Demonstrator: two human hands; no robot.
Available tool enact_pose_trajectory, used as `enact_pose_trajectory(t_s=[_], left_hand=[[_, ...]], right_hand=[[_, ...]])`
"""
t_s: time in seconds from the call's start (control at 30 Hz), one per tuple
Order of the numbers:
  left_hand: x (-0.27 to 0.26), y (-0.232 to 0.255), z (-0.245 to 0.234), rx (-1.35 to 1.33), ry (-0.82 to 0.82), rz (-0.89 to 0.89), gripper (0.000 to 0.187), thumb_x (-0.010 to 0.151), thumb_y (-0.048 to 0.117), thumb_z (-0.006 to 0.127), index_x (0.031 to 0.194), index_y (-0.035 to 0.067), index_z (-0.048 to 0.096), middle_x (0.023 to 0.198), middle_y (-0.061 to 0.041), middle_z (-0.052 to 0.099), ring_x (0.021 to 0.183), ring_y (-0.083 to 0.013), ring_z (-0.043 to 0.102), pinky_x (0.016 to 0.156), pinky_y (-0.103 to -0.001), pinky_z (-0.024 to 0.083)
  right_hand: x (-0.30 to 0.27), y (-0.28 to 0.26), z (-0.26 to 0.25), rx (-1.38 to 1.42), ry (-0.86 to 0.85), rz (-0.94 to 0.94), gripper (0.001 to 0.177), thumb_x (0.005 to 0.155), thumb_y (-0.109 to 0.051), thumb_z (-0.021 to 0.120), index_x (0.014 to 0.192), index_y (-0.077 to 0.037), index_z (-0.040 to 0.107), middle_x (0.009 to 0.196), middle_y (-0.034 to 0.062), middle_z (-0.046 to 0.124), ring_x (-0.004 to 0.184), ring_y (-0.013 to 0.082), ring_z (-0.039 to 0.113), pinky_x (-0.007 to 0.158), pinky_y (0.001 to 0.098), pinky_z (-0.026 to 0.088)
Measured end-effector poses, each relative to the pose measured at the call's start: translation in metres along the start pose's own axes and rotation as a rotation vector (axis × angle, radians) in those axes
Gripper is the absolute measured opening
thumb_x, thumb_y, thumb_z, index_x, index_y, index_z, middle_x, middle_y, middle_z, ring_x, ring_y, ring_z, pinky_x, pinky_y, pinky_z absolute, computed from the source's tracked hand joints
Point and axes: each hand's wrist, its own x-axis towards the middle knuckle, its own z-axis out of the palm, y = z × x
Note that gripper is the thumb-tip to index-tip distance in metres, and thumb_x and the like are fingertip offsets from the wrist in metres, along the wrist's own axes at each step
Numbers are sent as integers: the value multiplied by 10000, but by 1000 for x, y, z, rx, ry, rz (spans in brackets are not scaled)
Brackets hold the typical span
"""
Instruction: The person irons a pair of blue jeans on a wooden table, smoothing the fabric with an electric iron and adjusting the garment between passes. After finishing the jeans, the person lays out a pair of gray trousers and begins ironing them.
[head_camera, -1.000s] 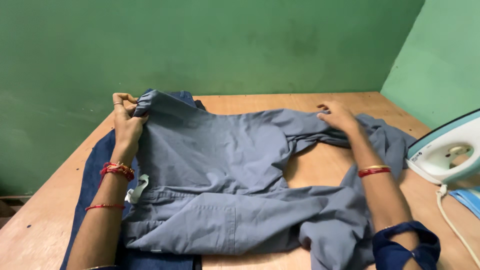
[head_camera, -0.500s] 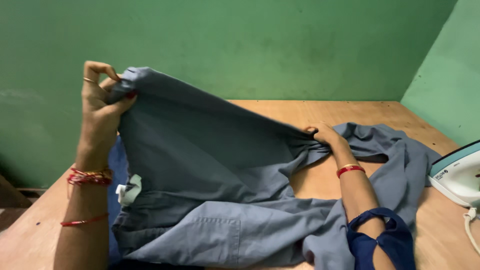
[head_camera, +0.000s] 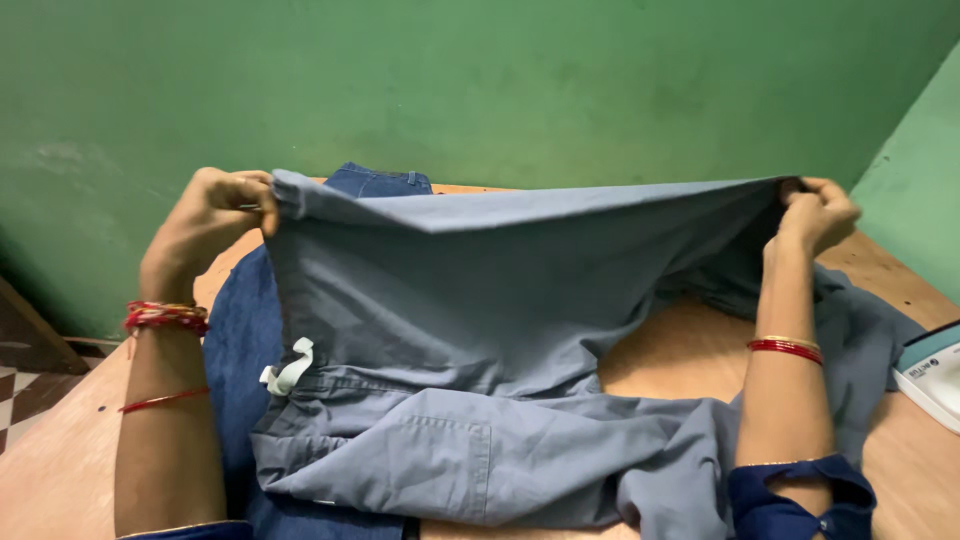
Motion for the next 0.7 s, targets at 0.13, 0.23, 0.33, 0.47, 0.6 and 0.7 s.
enact_pose_trajectory(t_s=[0.13,0.23,0.33,0.47,0.6,0.7], left_hand=[[33,-37,20,425,133,-17,416,664,-205,567,883,61,800,913,-125,651,849,-269,644,792,-353,521],[68,-94,37,611,215,35,495,721,-185,578,1042,119,801,1168,-188,637,1043,-341,662,923,-361,549],[92,-156,79,1046,77,-209,682,739,-76,628,1371,182,616,1562,-261,334,1256,-522,471,967,-501,512],[67,-212,119,1003,-167,-459,560,919,138,540,1447,324,525,1625,-248,180,1454,-518,255,1104,-666,327],[52,-202,127,1047,-306,-394,550,935,173,584,1476,239,518,1587,-282,307,1439,-459,376,1068,-659,405],[50,-154,117,996,-434,-376,476,967,288,628,1434,207,577,1491,-208,510,1406,-390,481,1098,-531,465]], right_hand=[[-13,-16,27,-6,-50,94,129,787,81,621,845,16,717,801,65,720,647,179,671,565,315,535],[-23,16,51,-414,-229,-47,307,851,-67,726,1140,30,760,1003,151,753,909,283,695,816,389,546],[-36,83,64,-416,-614,34,938,759,-159,818,1484,8,246,1444,259,384,1318,342,383,1063,402,343],[-56,142,68,-630,-1126,45,1056,762,-308,807,1582,-62,189,1610,215,301,1476,321,316,1176,394,291],[-51,138,58,-996,-1405,-42,808,865,-453,721,1538,-112,432,1593,128,443,1462,299,430,1195,391,342],[-53,91,54,-1078,-1393,-109,751,871,-452,711,1524,-157,484,1540,142,513,1406,324,503,1160,395,403]])
